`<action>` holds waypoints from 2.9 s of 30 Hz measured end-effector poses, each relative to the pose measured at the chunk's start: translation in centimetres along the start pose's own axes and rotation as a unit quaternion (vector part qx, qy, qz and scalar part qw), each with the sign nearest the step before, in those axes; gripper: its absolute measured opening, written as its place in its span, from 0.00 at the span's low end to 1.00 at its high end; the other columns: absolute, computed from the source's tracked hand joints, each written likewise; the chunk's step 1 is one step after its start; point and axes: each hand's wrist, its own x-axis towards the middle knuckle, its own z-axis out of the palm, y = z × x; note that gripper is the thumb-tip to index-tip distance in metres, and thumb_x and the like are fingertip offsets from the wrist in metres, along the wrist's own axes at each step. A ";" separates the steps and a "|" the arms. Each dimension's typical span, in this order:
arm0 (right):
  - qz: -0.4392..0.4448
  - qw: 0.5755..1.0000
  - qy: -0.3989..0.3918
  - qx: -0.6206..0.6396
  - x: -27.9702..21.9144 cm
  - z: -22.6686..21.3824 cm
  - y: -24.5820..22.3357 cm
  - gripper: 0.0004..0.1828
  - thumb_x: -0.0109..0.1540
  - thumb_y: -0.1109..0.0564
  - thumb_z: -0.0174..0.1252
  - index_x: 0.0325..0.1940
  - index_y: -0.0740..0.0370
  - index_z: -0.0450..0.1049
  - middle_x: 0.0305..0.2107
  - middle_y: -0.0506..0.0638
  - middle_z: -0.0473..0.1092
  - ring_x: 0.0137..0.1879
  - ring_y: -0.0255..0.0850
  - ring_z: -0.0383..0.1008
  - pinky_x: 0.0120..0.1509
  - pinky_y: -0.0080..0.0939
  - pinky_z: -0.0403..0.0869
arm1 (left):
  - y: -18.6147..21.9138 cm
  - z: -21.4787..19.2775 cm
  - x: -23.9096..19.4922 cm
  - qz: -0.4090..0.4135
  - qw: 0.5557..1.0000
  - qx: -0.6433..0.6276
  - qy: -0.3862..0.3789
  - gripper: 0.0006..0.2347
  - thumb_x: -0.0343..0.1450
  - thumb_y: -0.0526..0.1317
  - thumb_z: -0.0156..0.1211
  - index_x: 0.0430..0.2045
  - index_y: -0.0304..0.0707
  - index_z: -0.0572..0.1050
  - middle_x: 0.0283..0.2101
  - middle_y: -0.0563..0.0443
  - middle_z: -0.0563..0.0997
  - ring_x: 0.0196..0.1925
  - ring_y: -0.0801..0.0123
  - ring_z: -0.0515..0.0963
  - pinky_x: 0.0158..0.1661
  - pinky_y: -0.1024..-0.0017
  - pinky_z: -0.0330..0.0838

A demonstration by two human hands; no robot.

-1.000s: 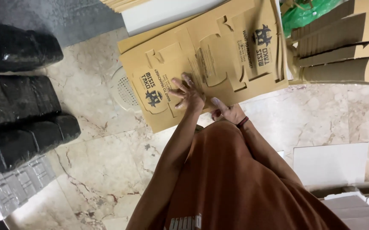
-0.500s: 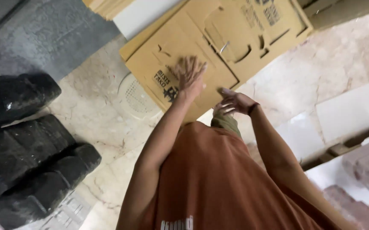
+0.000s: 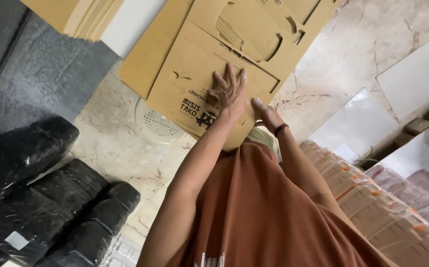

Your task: The person is manually separating die-cut cardboard box components from waste material and stacking them for further assembly.

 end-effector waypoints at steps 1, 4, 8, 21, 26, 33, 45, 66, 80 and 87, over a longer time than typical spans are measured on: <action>0.004 1.000 0.002 0.005 -0.4 0.2 0.2 0.38 0.60 0.29 0.67 0.54 0.65 0.76 0.43 0.59 0.78 0.44 0.54 0.82 0.40 0.61 0.83 | 0.3 0.7 0.0 0.002 1.000 0.003 -0.005 0.37 0.73 0.42 0.62 0.76 0.60 0.45 0.79 0.38 0.32 0.76 0.22 0.34 0.55 0.11 0.49; -0.008 0.999 0.015 -0.036 2.0 -0.4 1.6 0.43 0.62 0.26 0.64 0.57 0.69 0.73 0.45 0.61 0.76 0.47 0.56 0.80 0.43 0.58 0.82 | 0.8 1.1 0.8 -0.006 1.000 0.001 0.017 0.40 0.71 0.37 0.61 0.77 0.59 0.41 0.78 0.34 0.29 0.74 0.15 0.31 0.50 0.06 0.48; -0.096 0.972 0.062 -0.206 2.8 -1.7 4.0 0.32 0.65 0.28 0.61 0.23 0.57 0.78 0.18 0.50 0.69 0.28 0.40 0.72 0.38 0.39 0.73 | 1.4 0.0 -0.8 -0.014 1.000 0.005 0.022 0.42 0.69 0.28 0.55 0.77 0.56 0.39 0.77 0.29 0.29 0.74 0.15 0.33 0.52 0.09 0.53; -0.091 0.988 0.116 -0.049 -0.9 2.7 -5.1 0.28 0.61 0.35 0.69 0.22 0.58 0.73 0.12 0.46 0.62 0.20 0.34 0.68 0.22 0.31 0.71 | -0.1 -3.0 0.0 0.014 0.998 -0.043 0.038 0.44 0.69 0.52 0.71 0.77 0.51 0.47 0.78 0.32 0.32 0.74 0.15 0.37 0.53 0.08 0.49; -0.074 0.992 0.101 -0.007 1.1 3.5 -5.2 0.27 0.59 0.38 0.72 0.32 0.66 0.74 0.18 0.55 0.68 0.22 0.44 0.76 0.23 0.41 0.78 | -0.6 -0.1 3.9 -0.027 0.997 -0.041 0.060 0.47 0.68 0.48 0.74 0.77 0.55 0.41 0.78 0.31 0.30 0.73 0.14 0.32 0.47 0.05 0.48; -0.275 0.902 0.094 -0.319 2.4 2.3 -4.3 0.36 0.68 0.39 0.62 0.11 0.61 0.68 0.07 0.50 0.58 0.18 0.38 0.59 0.27 0.39 0.64 | -0.4 -1.7 3.0 -0.036 0.997 -0.056 0.036 0.42 0.72 0.40 0.66 0.76 0.62 0.39 0.79 0.37 0.29 0.75 0.19 0.29 0.49 0.06 0.52; 0.043 0.990 -0.056 -0.120 -6.6 5.3 -7.8 0.29 0.62 0.39 0.61 0.43 0.74 0.72 0.30 0.60 0.63 0.34 0.61 0.78 0.46 0.67 0.80 | -4.5 -2.6 -1.2 0.054 0.997 -0.051 -0.003 0.44 0.67 0.44 0.74 0.76 0.56 0.47 0.79 0.37 0.33 0.76 0.25 0.33 0.57 0.11 0.46; -0.144 0.978 -0.033 -0.146 2.4 2.0 1.2 0.17 0.59 0.44 0.70 0.40 0.59 0.80 0.23 0.49 0.72 0.28 0.39 0.74 0.38 0.42 0.78 | -2.4 1.8 -1.6 -0.023 0.990 0.060 0.122 0.41 0.74 0.37 0.62 0.73 0.79 0.39 0.80 0.47 0.37 0.79 0.30 0.35 0.49 0.17 0.62; -0.122 0.972 0.035 -0.197 -2.4 7.0 -2.4 0.24 0.65 0.44 0.65 0.54 0.65 0.73 0.32 0.65 0.75 0.25 0.58 0.79 0.26 0.52 0.81 | -5.8 0.4 -1.4 0.034 0.999 -0.003 -0.033 0.36 0.76 0.37 0.58 0.72 0.85 0.46 0.79 0.43 0.26 0.75 0.20 0.31 0.48 0.11 0.58; -0.224 0.958 -0.016 -0.176 -5.3 7.1 -2.4 0.14 0.65 0.48 0.68 0.40 0.62 0.79 0.24 0.52 0.73 0.31 0.41 0.75 0.45 0.46 0.78 | -4.8 -2.9 -3.7 0.015 0.999 0.004 -0.042 0.34 0.77 0.34 0.52 0.71 0.85 0.47 0.80 0.47 0.30 0.77 0.22 0.33 0.50 0.18 0.65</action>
